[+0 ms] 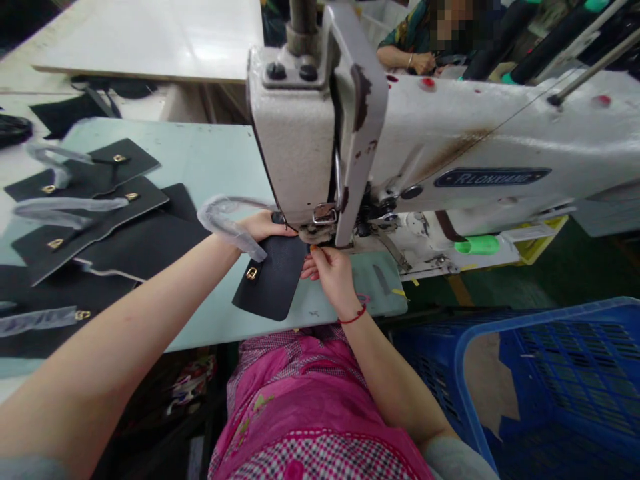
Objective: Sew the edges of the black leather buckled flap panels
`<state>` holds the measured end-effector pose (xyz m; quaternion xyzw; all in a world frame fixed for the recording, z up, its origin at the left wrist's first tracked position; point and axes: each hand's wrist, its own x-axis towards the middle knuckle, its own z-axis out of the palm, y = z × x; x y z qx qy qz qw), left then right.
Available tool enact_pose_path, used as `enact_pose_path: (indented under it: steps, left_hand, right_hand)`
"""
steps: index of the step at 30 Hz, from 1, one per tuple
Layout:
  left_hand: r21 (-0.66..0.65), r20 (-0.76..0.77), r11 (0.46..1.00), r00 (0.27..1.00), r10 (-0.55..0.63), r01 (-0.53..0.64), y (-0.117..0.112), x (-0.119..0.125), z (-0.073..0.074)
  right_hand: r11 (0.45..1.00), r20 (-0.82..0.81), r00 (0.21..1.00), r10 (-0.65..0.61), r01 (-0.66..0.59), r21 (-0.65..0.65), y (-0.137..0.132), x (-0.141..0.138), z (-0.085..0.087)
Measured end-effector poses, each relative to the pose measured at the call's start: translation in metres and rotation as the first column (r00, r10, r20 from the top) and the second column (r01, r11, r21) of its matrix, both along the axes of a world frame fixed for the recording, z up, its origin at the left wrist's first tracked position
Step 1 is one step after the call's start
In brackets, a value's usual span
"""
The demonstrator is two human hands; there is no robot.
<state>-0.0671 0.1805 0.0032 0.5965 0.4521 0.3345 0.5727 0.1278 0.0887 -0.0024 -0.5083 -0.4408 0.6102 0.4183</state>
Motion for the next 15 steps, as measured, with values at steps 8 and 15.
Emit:
enact_pose_path:
  steps: [8, 15]
  left_hand:
    - [-0.018, -0.074, 0.998, 0.996, -0.057, 0.056, -0.0035, -0.0033, -0.0072]
    - [-0.008, -0.1, 1.0, 0.995, -0.028, 0.028, -0.0045, -0.0032, -0.0069]
  right_hand:
    - [1.0, -0.005, 1.0, -0.018, 0.018, 0.003, 0.0017, 0.0005, 0.0]
    - [1.0, -0.015, 1.0, -0.015, 0.015, 0.001, 0.0014, 0.0005, -0.0003]
